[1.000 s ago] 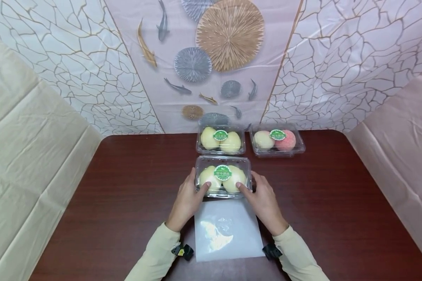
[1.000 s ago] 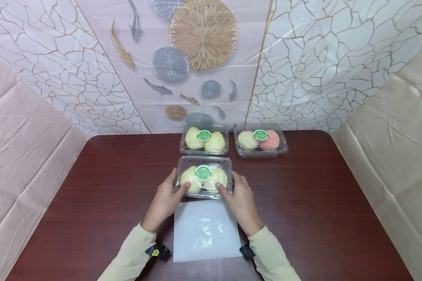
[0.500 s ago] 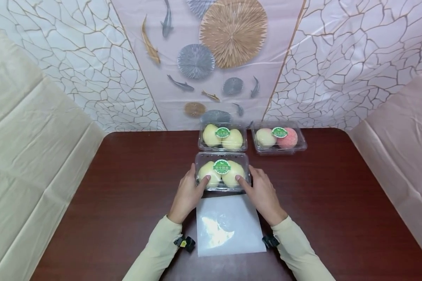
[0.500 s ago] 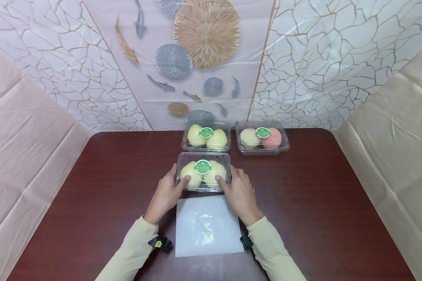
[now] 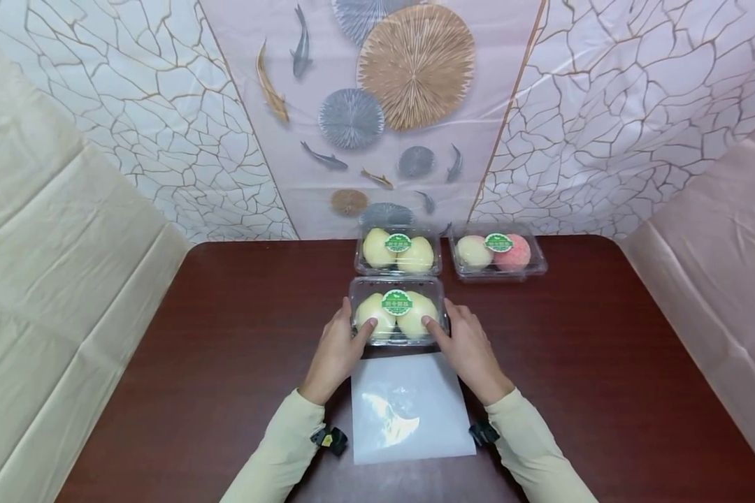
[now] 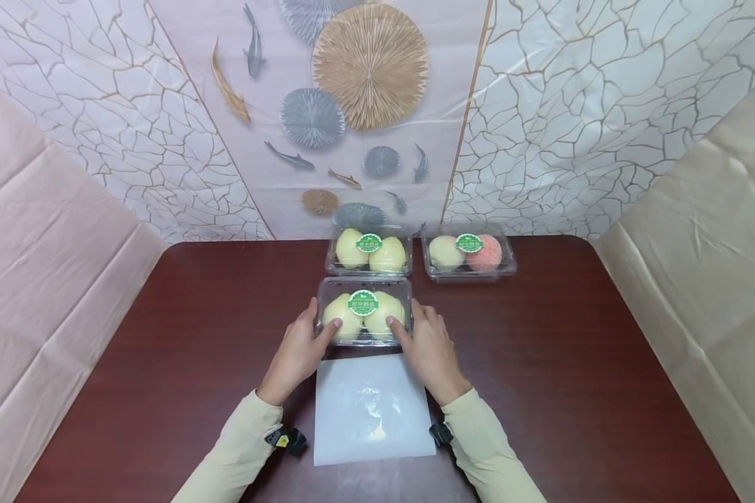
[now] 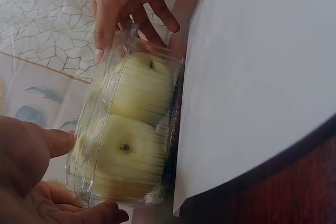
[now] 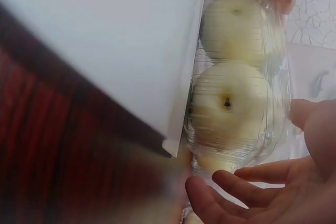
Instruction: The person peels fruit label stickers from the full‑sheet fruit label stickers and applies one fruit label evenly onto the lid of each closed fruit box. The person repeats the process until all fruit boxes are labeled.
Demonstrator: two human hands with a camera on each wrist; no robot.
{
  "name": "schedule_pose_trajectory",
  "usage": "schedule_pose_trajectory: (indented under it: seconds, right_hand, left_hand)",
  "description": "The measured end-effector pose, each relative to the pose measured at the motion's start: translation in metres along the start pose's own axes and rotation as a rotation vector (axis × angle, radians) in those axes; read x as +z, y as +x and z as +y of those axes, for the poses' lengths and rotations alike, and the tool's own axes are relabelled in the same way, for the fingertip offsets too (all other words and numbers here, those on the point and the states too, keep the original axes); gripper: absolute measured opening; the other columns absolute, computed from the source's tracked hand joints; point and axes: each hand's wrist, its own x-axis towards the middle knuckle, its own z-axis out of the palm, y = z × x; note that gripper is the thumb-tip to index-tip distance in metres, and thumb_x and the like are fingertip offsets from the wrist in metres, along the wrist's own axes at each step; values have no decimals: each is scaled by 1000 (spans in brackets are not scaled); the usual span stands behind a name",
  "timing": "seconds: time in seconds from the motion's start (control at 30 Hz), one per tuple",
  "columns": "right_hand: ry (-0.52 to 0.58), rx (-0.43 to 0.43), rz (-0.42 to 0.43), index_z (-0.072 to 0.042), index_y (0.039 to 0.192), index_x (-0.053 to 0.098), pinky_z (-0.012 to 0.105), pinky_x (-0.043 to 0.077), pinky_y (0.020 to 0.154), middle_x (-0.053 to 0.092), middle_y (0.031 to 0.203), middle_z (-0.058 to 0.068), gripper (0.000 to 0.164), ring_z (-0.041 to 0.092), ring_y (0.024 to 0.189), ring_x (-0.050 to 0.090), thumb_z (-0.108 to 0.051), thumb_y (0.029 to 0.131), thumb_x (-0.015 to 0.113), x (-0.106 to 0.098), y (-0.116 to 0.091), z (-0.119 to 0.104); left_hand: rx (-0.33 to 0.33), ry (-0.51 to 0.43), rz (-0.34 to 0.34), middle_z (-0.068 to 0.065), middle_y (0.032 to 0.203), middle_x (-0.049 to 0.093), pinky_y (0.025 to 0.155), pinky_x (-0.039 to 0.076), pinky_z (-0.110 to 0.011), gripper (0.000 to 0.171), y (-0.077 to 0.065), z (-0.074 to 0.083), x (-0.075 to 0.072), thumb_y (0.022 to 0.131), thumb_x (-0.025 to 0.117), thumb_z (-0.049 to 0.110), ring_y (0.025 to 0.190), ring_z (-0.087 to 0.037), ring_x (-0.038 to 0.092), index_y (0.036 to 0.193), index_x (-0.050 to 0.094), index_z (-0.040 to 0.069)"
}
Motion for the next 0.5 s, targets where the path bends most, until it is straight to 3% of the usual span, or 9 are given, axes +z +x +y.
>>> schedule_pose_trajectory:
  seconds: [0.5]
  right_hand:
    - [55, -14, -21, 12, 155, 41, 61, 42, 113, 51, 146, 32, 77, 48, 137, 48, -44, 107, 62, 3, 4, -4]
  left_hand:
    - [19, 68, -22, -30, 164, 35, 118, 40, -52, 80, 5, -8, -8, 108, 64, 32, 152, -36, 38, 161, 24, -13]
